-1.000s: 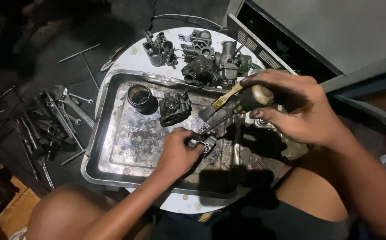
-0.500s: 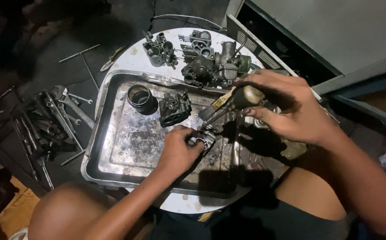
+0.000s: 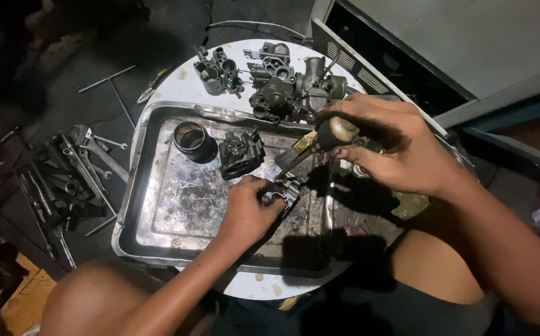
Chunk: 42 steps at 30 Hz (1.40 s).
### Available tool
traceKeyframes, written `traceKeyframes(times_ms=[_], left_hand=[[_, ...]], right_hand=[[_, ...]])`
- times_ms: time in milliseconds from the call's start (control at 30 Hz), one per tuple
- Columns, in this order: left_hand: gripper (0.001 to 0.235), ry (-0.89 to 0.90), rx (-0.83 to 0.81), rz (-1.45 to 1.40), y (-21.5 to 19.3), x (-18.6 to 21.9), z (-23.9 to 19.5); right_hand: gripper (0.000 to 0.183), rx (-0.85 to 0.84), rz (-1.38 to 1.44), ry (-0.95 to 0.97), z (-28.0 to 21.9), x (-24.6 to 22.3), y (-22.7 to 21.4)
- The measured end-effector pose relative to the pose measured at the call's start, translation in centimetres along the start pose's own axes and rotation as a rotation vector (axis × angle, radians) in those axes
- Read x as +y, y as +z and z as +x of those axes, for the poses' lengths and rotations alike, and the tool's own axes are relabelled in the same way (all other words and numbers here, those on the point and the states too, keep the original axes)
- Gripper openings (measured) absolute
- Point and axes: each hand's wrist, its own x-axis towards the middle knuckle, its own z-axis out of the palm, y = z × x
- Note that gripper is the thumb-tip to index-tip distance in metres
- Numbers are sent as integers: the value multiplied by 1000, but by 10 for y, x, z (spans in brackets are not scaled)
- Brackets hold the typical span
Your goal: Cleaning and inspecting motorcycle carburetor components using a brush and screwdriver.
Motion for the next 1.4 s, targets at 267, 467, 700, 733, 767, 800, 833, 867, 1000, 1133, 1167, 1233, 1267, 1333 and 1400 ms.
traceKeyframes(times_ms=[267,467,700,733,767,800,833,867,1000,1133,1167,1233,1267,1333,1400], left_hand=[[60,60,0,-8,1,-1,2],[50,206,8,-1,4,3,7],[15,328,24,-11,12,1,9],[15,330,22,-5,9,1,4],[28,293,5,65,6,0,0],[41,249,-6,131,3,0,-5],[41,245,-2,133,-1,9,-14],[55,195,-36,122,-3,18,-25],[51,411,214,183,33,-5,-33],[53,388,251,112,58,-17,-32],[53,377,275,81,60,-15,-34],[53,365,308,51,64,-12,-36],[53,352,323,29,65,-13,-35],[54,339,338,6,67,-14,-33],[52,361,363,-34,68,-15,-30]], right_hand=[[48,-86,69,86,1,-7,-6],[53,-204,-11,32,17,-15,-8],[50,-208,-52,48,50,-11,1],[50,-202,-52,49,44,-6,2],[45,-160,-15,54,39,0,4],[42,-125,25,55,35,5,6],[42,-125,30,51,33,2,-2],[47,-136,24,203,30,-3,-10],[40,-195,29,367,26,-2,-30],[50,-225,89,387,23,6,-34],[49,-252,128,387,22,5,-34],[48,-282,166,379,23,7,-31],[47,-254,138,330,22,10,-29],[46,-228,110,281,20,17,-24],[54,-110,-18,156,15,24,-18]])
